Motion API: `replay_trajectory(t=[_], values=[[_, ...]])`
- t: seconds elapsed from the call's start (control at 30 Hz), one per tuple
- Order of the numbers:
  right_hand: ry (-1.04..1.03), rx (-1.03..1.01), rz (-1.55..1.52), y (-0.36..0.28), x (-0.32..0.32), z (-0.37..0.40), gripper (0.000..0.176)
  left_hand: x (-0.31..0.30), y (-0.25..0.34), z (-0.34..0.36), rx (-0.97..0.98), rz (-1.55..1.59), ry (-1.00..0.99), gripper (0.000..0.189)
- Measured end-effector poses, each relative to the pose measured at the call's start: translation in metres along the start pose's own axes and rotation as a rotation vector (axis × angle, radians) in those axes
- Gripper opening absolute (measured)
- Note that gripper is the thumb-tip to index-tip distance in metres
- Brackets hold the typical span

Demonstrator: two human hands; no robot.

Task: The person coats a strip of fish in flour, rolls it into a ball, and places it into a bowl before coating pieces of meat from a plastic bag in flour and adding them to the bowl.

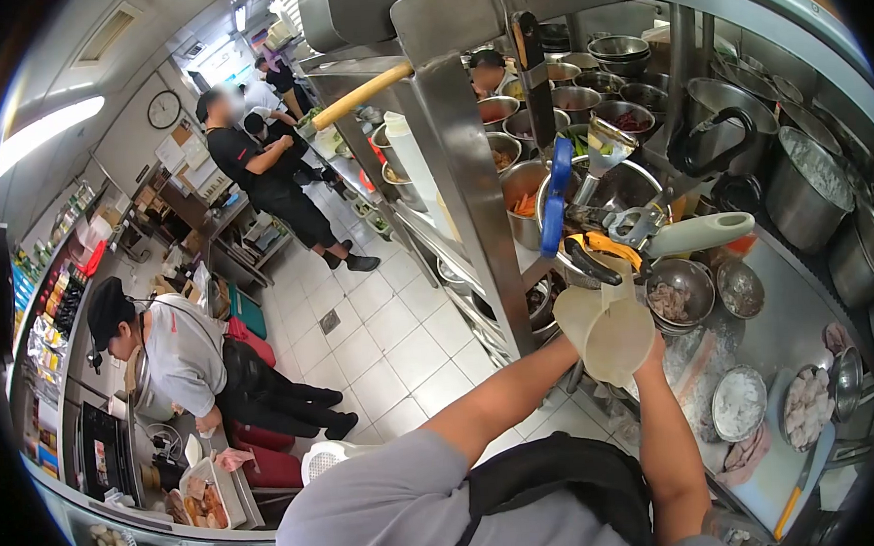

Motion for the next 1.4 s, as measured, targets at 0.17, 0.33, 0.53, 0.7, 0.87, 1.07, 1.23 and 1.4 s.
replay_trajectory(t=[0.17, 0.33, 0.53, 0.7, 0.87, 1.07, 1.23, 1.4], values=[[0.186, -0.005, -0.328, 0.083, 0.076, -0.019, 0.043, 0.009, 0.008, -0.01, -0.003, -0.064, -0.056, 0.049], [0.179, -0.005, -0.389, 0.094, 0.065, -0.001, 0.045, 0.016, 0.01, -0.005, -0.006, -0.069, -0.074, 0.048], [0.065, 0.004, -0.156, 0.044, 0.018, 0.054, 0.048, 0.018, 0.009, 0.001, -0.009, -0.077, -0.081, 0.047], [-0.068, 0.047, -0.134, 0.075, 0.059, 0.073, 0.051, 0.019, 0.009, 0.005, -0.009, -0.081, -0.09, 0.045], [-0.217, 0.051, -0.039, 0.094, 0.096, 0.077, 0.063, 0.011, 0.009, 0.008, -0.009, -0.094, -0.098, 0.044], [-0.243, 0.038, -0.027, 0.111, 0.122, 0.081, 0.065, 0.017, 0.01, 0.007, -0.018, -0.1, -0.101, 0.043], [-0.22, 0.015, -0.085, 0.099, 0.103, 0.054, 0.066, 0.018, 0.01, 0.005, -0.019, -0.095, -0.104, 0.042], [-0.241, -0.015, -0.025, 0.113, 0.116, 0.05, 0.069, 0.023, 0.012, -0.001, -0.026, -0.082, -0.106, 0.04]])
Point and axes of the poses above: each hand's wrist, its own z-axis away from the middle knuckle, its own x-axis out of the palm, y = z × x, the point moved 5 cm from there along -z, towards the middle knuckle, and after that the axes turned 15 degrees about y, right-handed, at the moved point
